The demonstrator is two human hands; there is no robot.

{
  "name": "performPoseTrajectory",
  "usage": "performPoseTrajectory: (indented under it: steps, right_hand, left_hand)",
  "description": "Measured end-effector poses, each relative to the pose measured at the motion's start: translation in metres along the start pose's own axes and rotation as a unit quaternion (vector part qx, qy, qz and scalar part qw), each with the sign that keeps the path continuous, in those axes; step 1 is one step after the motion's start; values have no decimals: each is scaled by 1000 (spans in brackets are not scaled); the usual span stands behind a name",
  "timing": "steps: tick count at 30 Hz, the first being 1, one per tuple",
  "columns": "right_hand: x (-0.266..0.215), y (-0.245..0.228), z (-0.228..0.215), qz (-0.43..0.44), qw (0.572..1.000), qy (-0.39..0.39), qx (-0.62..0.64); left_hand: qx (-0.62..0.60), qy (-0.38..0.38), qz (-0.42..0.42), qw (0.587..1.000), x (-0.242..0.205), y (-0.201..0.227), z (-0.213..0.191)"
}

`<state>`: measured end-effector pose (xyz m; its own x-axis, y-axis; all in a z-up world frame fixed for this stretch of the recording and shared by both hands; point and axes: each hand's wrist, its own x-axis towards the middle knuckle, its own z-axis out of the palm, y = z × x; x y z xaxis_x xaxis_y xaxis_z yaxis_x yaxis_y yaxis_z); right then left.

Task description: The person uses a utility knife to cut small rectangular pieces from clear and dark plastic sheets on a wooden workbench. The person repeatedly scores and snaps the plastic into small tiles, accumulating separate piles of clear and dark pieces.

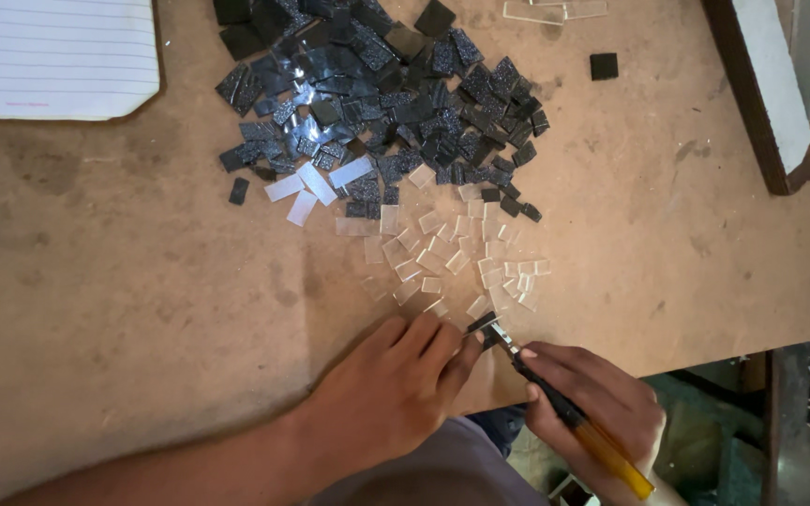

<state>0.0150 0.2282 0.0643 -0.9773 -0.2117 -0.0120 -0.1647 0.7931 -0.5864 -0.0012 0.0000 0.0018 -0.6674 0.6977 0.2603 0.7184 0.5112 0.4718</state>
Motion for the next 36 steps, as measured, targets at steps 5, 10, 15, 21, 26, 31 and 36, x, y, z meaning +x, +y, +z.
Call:
performPoseTrajectory:
  steps: [5,10,15,21,26,31,36]
  right_hand:
    - [0,-1,0,1,1000,-8,-5]
    - [-1,-2,1,-7,1000,-7,-8]
    - [-1,0,1,-23,1000,-2,-10]
    - [3,-1,2,-54,998,-5,-15]
    - [3,-3,0,-40,999,-15,-19]
    - [-5,-1,2,-75,997,-9,-29]
    - [-21,8,-1,-7,1000,22,-4]
  left_hand:
    - [4,6,-5,1000,0,1,0]
    - [6,-9,-4,1000,0,0,0]
    - [19,-6,-1,1000,1,0,0]
    - [26,-26,0,999,2,2,-1]
    - [38,-30,3,999,3,2,-1]
    - [47,-14,2,999,4,2,-3]
    - [27,-24,-8,999,5,4,-1]
